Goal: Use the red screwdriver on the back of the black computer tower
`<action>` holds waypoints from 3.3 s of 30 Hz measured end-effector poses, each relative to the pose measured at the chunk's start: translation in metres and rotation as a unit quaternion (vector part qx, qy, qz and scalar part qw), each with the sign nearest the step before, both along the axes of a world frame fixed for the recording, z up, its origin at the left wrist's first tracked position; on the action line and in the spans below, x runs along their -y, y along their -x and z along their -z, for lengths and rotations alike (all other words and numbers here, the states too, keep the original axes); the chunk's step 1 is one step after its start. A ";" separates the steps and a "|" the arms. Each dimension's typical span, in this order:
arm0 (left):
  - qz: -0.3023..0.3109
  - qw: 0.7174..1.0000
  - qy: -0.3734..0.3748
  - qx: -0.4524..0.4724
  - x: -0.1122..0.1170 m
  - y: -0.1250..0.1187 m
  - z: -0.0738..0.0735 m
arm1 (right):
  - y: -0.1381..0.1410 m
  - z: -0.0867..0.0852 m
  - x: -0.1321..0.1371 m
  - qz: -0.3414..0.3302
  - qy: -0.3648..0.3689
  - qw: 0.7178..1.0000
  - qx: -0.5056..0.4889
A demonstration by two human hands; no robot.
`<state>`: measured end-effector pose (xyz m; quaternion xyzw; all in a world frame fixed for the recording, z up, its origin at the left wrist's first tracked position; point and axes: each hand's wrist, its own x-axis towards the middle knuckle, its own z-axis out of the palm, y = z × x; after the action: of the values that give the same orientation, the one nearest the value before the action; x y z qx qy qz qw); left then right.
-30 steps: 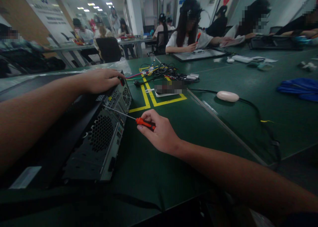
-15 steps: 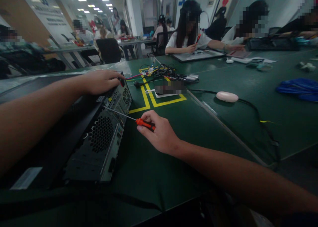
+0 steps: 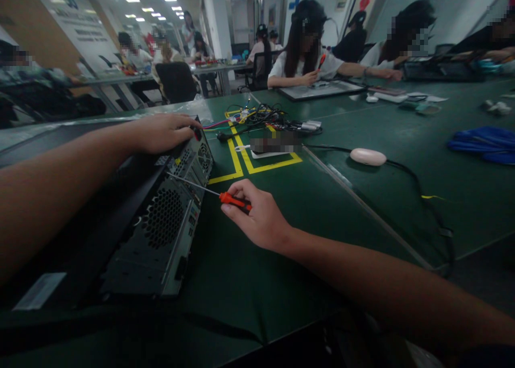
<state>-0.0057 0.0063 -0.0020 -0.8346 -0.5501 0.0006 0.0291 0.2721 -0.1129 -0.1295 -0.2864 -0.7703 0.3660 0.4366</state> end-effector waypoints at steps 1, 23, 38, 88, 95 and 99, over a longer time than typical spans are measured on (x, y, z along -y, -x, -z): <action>0.001 1.000 0.000 0.000 0.000 0.000 0.000 | 0.000 0.000 0.000 0.000 0.001 1.000 0.001; -0.009 1.000 -0.003 -0.003 0.001 -0.002 0.000 | 0.001 -0.001 0.000 -0.006 -0.015 1.000 0.005; -0.003 1.000 -0.002 0.000 0.002 -0.002 -0.001 | 0.001 0.000 0.001 -0.017 0.017 0.999 -0.031; 0.008 1.000 -0.004 0.017 -0.001 0.002 0.002 | 0.001 -0.001 0.000 -0.008 -0.004 1.000 0.000; 0.009 1.000 -0.002 0.015 0.002 -0.001 0.000 | -0.001 -0.003 0.002 -0.006 0.016 1.000 0.006; 0.009 1.000 -0.002 0.016 0.004 -0.004 -0.001 | 0.000 -0.002 0.001 -0.008 0.019 1.000 0.000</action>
<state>-0.0019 0.0020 -0.0012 -0.8392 -0.5432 -0.0142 0.0218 0.2723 -0.1136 -0.1272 -0.2885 -0.7659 0.3835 0.4279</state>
